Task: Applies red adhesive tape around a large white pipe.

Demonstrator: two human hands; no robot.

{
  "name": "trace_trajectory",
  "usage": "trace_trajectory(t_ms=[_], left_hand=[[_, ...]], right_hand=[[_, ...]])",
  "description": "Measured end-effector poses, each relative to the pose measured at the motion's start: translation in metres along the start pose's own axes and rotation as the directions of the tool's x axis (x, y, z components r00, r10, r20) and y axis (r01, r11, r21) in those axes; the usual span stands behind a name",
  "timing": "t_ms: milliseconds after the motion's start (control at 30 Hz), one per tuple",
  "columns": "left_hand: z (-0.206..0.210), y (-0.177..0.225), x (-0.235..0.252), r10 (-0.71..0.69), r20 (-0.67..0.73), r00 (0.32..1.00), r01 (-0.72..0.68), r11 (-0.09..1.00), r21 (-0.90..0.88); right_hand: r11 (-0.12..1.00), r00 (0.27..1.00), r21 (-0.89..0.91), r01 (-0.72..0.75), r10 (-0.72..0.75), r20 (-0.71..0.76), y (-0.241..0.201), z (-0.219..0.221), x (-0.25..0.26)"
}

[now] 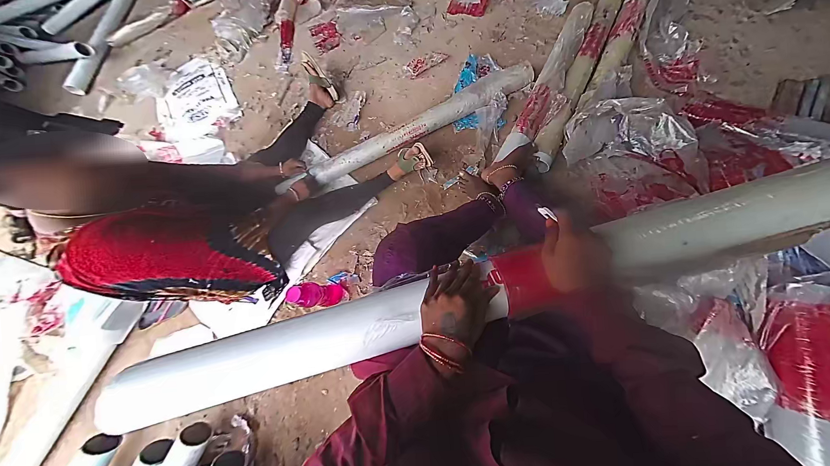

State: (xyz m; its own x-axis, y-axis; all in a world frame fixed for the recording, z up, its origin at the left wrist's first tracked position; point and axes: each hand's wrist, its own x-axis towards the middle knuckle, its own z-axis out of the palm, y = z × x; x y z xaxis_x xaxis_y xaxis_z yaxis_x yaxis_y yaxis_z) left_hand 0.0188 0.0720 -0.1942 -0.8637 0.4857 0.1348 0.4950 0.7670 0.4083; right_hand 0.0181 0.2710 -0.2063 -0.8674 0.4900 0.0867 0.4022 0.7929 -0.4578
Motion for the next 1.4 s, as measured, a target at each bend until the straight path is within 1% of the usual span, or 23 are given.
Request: trace_trajectory(t_ms=[33,67,100,133,200,300,400,467,533,567,700,800,833,933,1000,1033,1067,1133,1200,1233,1300,1367,1400], left_hand=[[0.014,-0.004,-0.002,0.073,-0.133,0.988,-0.071,0.997,0.015],[0.025,-0.009,-0.003,0.144,-0.247,0.958,-0.145,0.989,0.015],[0.032,-0.012,-0.004,0.202,-0.321,0.925,-0.210,0.978,0.012],[0.035,-0.014,-0.005,0.254,-0.370,0.894,-0.268,0.963,0.014],[0.036,-0.016,-0.007,0.320,-0.401,0.858,-0.340,0.940,0.023],[0.035,-0.021,-0.009,0.372,-0.392,0.841,-0.407,0.913,-0.007],[0.032,-0.029,-0.016,0.433,-0.335,0.837,-0.503,0.850,-0.158],[0.023,-0.033,-0.025,0.468,-0.215,0.857,-0.514,0.805,-0.296],[0.000,-0.022,-0.027,0.466,-0.080,0.881,-0.454,0.784,-0.423],[-0.007,-0.019,-0.026,0.472,-0.045,0.881,-0.437,0.772,-0.460],[-0.005,-0.036,-0.028,0.553,-0.109,0.826,-0.523,0.681,-0.513],[-0.022,-0.026,-0.048,0.542,-0.084,0.836,-0.475,0.638,-0.607],[-0.024,-0.024,-0.057,0.559,-0.080,0.825,-0.479,0.618,-0.623],[-0.020,-0.032,-0.067,0.681,-0.184,0.709,-0.629,0.492,-0.601],[-0.041,-0.030,-0.061,0.700,-0.241,0.672,-0.703,0.502,-0.504],[-0.053,-0.037,-0.062,0.670,-0.272,0.691,-0.704,0.537,-0.464],[-0.065,-0.046,-0.066,0.605,-0.320,0.729,-0.679,0.583,-0.446],[-0.088,-0.069,-0.081,0.368,-0.452,0.813,-0.568,0.674,-0.472],[-0.111,-0.090,-0.094,0.119,-0.498,0.859,-0.374,0.809,-0.453],[-0.119,-0.099,-0.100,0.041,-0.461,0.886,-0.259,0.869,-0.422],[-0.122,-0.104,-0.105,0.000,-0.315,0.949,-0.086,0.962,-0.260],[-0.108,-0.088,-0.102,0.040,-0.122,0.992,-0.051,0.995,-0.084],[-0.097,-0.077,-0.097,0.064,-0.049,0.997,-0.067,0.996,-0.052]], right_hand=[[1.000,0.999,0.003,0.013,-0.013,-0.035,0.002,0.002,0.000],[1.000,0.999,0.010,0.012,-0.011,-0.047,0.004,0.003,0.000],[1.000,0.999,0.009,0.007,-0.007,-0.049,0.006,0.003,-0.001],[1.000,0.999,0.006,-0.006,0.006,-0.035,0.007,0.002,0.000],[0.999,0.999,0.002,-0.033,0.033,0.006,0.008,0.000,0.001],[0.999,0.999,0.000,-0.033,0.033,0.012,0.007,-0.002,0.002],[0.999,0.999,-0.007,-0.042,0.042,0.024,0.006,-0.003,0.004],[0.999,0.999,-0.027,-0.044,0.045,0.023,0.009,-0.001,0.008],[0.997,0.994,-0.032,-0.075,0.077,0.079,0.007,-0.004,0.012],[0.995,0.988,-0.041,-0.095,0.099,0.120,0.004,-0.006,0.015],[0.987,0.968,-0.100,-0.127,0.145,0.204,-0.007,-0.009,0.023],[0.975,0.948,-0.160,-0.152,0.190,0.257,-0.008,-0.009,0.032],[0.971,0.934,-0.173,-0.166,0.211,0.289,-0.007,-0.009,0.037],[0.959,0.896,-0.230,-0.165,0.243,0.371,-0.004,-0.011,0.052],[0.961,0.897,-0.236,-0.144,0.227,0.380,-0.006,-0.010,0.056],[0.965,0.905,-0.226,-0.135,0.213,0.368,-0.007,-0.007,0.055],[0.967,0.913,-0.222,-0.126,0.201,0.355,-0.009,-0.004,0.054],[0.971,0.925,-0.209,-0.114,0.180,0.333,-0.012,0.000,0.054],[0.971,0.922,-0.213,-0.111,0.181,0.343,-0.015,0.000,0.052],[0.971,0.921,-0.215,-0.106,0.177,0.347,-0.016,0.000,0.051],[0.973,0.925,-0.213,-0.091,0.162,0.345,-0.018,0.001,0.051],[0.973,0.925,-0.214,-0.092,0.163,0.342,-0.018,0.003,0.052],[0.973,0.928,-0.210,-0.098,0.166,0.335,-0.017,0.003,0.051]])
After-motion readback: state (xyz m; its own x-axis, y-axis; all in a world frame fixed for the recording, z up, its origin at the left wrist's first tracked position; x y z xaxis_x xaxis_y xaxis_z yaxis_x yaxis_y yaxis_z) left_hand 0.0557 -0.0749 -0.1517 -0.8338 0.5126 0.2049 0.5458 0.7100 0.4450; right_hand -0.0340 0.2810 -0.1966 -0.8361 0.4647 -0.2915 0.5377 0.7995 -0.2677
